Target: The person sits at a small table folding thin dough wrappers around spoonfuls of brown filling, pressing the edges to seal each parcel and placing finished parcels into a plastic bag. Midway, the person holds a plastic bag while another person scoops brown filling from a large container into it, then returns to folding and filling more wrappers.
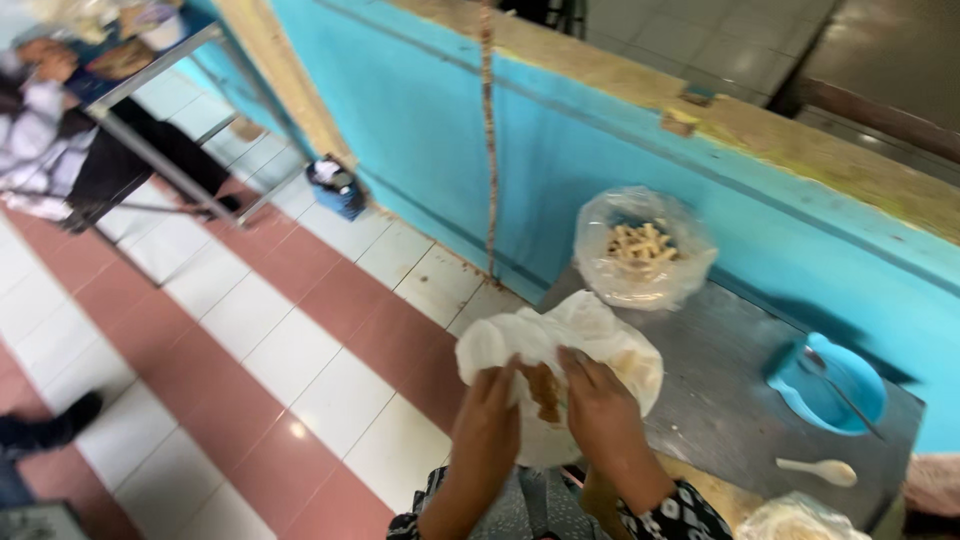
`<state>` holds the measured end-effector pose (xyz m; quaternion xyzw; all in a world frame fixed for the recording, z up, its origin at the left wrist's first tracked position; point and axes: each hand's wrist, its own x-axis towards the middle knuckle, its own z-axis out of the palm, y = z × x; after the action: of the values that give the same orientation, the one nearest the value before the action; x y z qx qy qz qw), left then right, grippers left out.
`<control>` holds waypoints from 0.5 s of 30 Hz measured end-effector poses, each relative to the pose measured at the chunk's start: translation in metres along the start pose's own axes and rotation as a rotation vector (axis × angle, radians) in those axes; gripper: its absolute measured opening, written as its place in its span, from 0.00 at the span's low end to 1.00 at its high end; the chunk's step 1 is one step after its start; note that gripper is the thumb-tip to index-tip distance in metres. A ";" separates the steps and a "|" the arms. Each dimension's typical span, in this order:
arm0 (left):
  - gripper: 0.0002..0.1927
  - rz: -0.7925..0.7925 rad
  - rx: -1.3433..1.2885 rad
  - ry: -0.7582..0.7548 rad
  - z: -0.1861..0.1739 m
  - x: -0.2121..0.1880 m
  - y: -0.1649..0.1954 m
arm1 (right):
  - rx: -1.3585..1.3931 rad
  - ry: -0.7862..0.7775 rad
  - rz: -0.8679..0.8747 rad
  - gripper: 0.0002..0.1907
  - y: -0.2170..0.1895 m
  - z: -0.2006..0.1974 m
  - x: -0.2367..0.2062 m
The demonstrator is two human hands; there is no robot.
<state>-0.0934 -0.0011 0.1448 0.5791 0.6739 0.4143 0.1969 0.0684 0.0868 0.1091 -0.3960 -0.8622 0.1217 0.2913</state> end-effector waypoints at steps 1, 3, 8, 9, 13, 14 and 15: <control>0.32 -0.034 0.018 0.080 -0.009 -0.004 -0.007 | 0.031 -0.030 -0.023 0.24 -0.005 0.011 0.009; 0.31 -0.136 0.054 0.205 -0.026 -0.007 -0.021 | 0.068 -0.098 -0.059 0.24 -0.014 0.031 0.028; 0.31 -0.318 0.115 0.393 -0.064 -0.012 -0.053 | 0.112 -0.216 -0.150 0.22 -0.045 0.073 0.069; 0.30 -0.353 0.127 0.425 -0.071 -0.015 -0.058 | 0.123 -0.244 -0.157 0.22 -0.052 0.082 0.076; 0.31 -0.356 0.207 0.575 -0.101 -0.020 -0.088 | 0.159 -0.312 -0.242 0.23 -0.081 0.121 0.107; 0.30 -0.383 0.191 0.599 -0.109 -0.020 -0.096 | 0.168 -0.320 -0.275 0.23 -0.089 0.132 0.113; 0.30 -0.409 0.174 0.624 -0.118 -0.019 -0.105 | 0.180 -0.332 -0.304 0.23 -0.100 0.143 0.121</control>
<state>-0.2410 -0.0567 0.1264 0.2935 0.8357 0.4641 0.0111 -0.1408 0.1159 0.0876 -0.2086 -0.9337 0.2163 0.1948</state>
